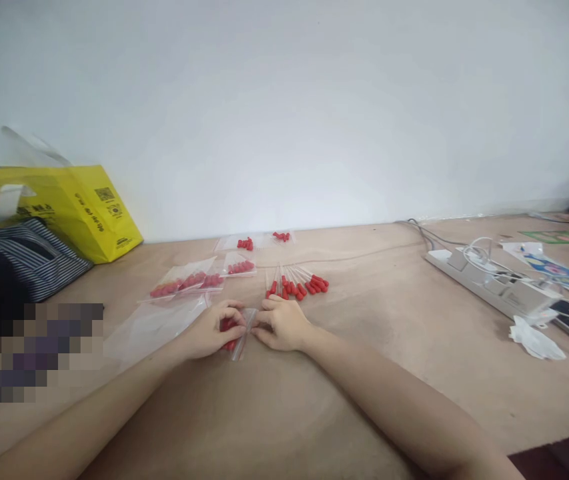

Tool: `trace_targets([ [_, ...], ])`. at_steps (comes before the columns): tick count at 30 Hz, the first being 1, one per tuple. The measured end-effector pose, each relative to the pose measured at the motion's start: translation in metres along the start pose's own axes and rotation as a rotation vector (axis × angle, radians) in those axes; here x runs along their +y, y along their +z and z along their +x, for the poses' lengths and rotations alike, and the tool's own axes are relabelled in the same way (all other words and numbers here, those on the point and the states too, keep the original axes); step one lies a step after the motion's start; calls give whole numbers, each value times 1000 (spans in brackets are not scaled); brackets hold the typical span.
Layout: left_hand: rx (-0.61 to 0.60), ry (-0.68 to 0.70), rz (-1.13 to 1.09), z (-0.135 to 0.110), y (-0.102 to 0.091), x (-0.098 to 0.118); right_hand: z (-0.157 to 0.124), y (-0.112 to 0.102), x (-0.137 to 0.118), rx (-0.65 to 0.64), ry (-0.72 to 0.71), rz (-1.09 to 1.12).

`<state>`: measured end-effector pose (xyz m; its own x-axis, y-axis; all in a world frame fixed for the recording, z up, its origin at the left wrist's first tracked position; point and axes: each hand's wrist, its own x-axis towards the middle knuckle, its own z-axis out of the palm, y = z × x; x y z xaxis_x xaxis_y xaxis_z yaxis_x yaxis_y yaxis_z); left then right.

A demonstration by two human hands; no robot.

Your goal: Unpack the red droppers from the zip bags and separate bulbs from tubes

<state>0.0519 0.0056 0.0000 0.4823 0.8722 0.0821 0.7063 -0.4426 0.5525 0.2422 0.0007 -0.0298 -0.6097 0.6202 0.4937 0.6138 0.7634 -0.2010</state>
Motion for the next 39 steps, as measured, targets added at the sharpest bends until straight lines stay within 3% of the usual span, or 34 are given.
trace_targets([
  [3,16,29,7,-1,-2,-1,-1,0,2,16,-8,49],
  [9,26,241,185,-12,-11,12,-8,-2,6,25,-32,97],
  [15,161,110,549,-18,4,34,-9,-6,9,80,-10,105],
  [19,157,59,668,-15,18,40,-9,-4,9,77,-9,80],
  [23,115,-6,666,-14,18,41,-9,-5,10,67,-12,65],
  [28,92,-31,501,-14,9,33,-9,-7,8,73,-7,71],
  [39,174,12,371,-9,13,15,-9,-3,7,69,-19,12],
])
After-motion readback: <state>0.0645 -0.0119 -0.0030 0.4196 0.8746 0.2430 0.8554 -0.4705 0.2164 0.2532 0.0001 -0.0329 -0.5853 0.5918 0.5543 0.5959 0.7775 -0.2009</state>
